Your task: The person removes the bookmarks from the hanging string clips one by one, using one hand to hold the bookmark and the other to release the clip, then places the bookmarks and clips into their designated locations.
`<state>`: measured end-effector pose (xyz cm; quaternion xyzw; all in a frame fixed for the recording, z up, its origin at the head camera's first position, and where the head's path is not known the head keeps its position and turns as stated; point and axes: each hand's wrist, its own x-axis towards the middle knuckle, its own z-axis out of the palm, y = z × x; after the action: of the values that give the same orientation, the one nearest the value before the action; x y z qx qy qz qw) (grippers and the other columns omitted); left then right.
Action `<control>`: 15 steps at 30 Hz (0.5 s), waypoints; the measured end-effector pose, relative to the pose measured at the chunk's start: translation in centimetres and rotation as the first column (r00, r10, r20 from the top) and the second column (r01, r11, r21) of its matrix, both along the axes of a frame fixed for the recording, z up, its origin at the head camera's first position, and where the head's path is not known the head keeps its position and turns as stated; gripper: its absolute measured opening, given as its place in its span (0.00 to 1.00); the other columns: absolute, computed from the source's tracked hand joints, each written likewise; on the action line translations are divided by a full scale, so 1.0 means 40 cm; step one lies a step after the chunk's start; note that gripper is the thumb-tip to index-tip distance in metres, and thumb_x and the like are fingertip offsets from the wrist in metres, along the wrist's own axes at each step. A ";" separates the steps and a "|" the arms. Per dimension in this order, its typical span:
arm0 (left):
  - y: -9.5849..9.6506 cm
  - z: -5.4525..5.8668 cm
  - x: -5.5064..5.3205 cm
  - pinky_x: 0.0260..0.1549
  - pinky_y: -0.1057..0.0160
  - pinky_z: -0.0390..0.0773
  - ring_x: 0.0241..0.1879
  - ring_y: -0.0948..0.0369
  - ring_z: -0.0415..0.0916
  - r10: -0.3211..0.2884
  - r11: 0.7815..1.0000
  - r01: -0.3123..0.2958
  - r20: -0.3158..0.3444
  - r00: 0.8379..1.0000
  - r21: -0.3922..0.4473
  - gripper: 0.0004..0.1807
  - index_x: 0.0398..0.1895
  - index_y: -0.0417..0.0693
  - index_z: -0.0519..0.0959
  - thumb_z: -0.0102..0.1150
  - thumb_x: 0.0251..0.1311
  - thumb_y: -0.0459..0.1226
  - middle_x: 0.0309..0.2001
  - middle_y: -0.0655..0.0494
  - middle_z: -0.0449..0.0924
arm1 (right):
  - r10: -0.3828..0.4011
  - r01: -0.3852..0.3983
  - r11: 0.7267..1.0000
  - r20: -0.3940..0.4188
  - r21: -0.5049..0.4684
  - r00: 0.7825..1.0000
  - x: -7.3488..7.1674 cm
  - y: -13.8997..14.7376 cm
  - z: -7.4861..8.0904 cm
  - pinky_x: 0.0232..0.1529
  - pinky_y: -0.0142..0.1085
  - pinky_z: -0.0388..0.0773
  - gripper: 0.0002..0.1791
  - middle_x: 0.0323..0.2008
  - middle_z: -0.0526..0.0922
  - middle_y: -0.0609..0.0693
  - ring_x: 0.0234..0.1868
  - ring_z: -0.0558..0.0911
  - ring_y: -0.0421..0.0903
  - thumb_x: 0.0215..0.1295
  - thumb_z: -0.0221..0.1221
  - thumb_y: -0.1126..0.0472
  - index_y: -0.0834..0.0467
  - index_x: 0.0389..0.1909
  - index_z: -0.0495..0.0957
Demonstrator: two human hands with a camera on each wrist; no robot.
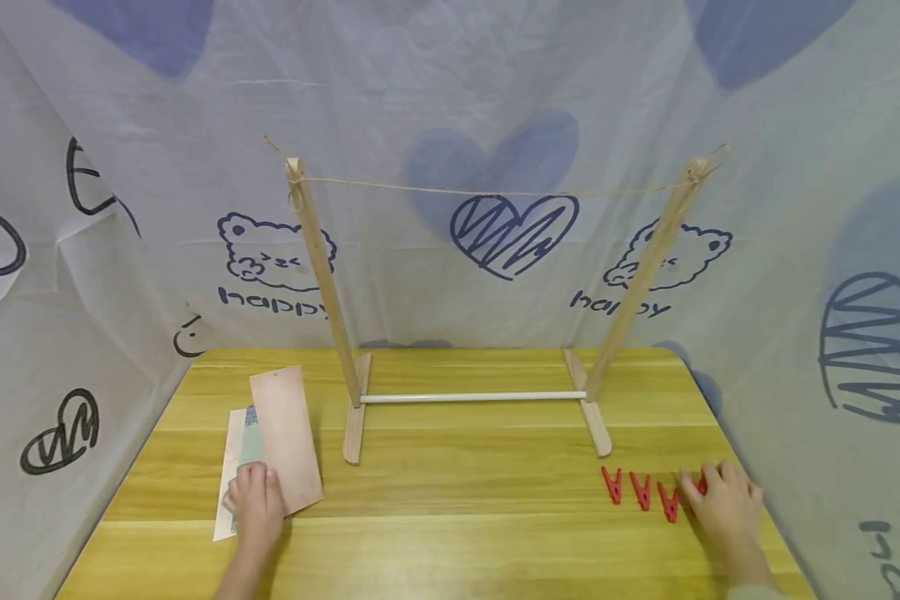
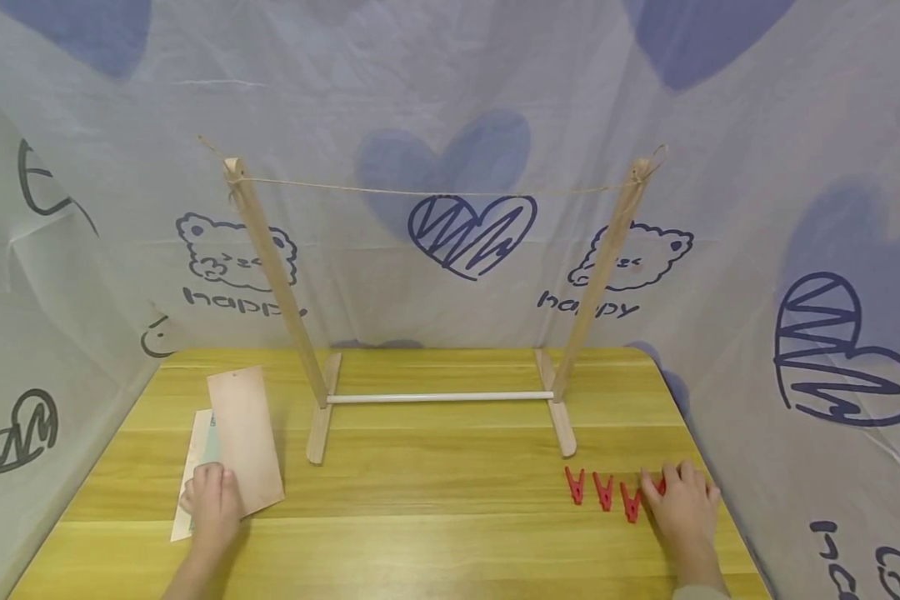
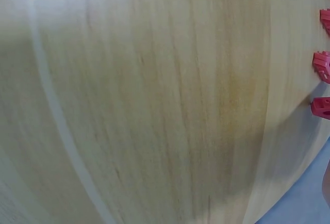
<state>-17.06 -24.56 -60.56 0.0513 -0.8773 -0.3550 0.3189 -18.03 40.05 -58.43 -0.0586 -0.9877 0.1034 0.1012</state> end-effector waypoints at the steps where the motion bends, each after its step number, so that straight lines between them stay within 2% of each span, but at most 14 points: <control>1: -0.003 0.001 0.001 0.42 0.42 0.47 0.37 0.41 0.56 0.002 1.000 -0.002 0.009 1.000 0.000 0.11 0.25 0.35 0.64 0.37 0.65 0.31 0.37 0.36 0.61 | -0.003 0.003 1.000 0.010 -0.001 1.000 0.001 0.000 -0.001 0.47 0.60 0.52 0.26 0.39 0.67 0.64 0.47 0.64 0.65 0.66 0.46 0.44 0.66 0.35 0.71; 8: -0.029 -0.003 0.010 0.44 0.41 0.46 0.42 0.38 0.56 0.024 1.000 -0.026 0.114 0.993 0.017 0.11 0.28 0.33 0.65 0.36 0.66 0.32 0.41 0.35 0.61 | -0.015 0.015 1.000 0.060 -0.004 0.998 0.002 0.006 -0.002 0.48 0.61 0.51 0.29 0.41 0.66 0.66 0.49 0.62 0.67 0.66 0.45 0.42 0.68 0.40 0.71; 15: -0.055 -0.009 0.016 0.47 0.41 0.45 0.43 0.39 0.55 0.042 0.999 -0.036 0.238 0.970 -0.033 0.13 0.29 0.35 0.66 0.35 0.67 0.34 0.44 0.35 0.61 | -0.040 0.040 0.999 0.130 0.002 0.991 0.006 0.006 -0.005 0.48 0.62 0.50 0.31 0.43 0.67 0.67 0.49 0.64 0.67 0.66 0.42 0.39 0.67 0.38 0.72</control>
<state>-16.40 -26.74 -60.93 0.1063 -0.9129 -0.3276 0.2190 -17.78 40.29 -58.61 -0.0851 -0.9908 0.0975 0.0386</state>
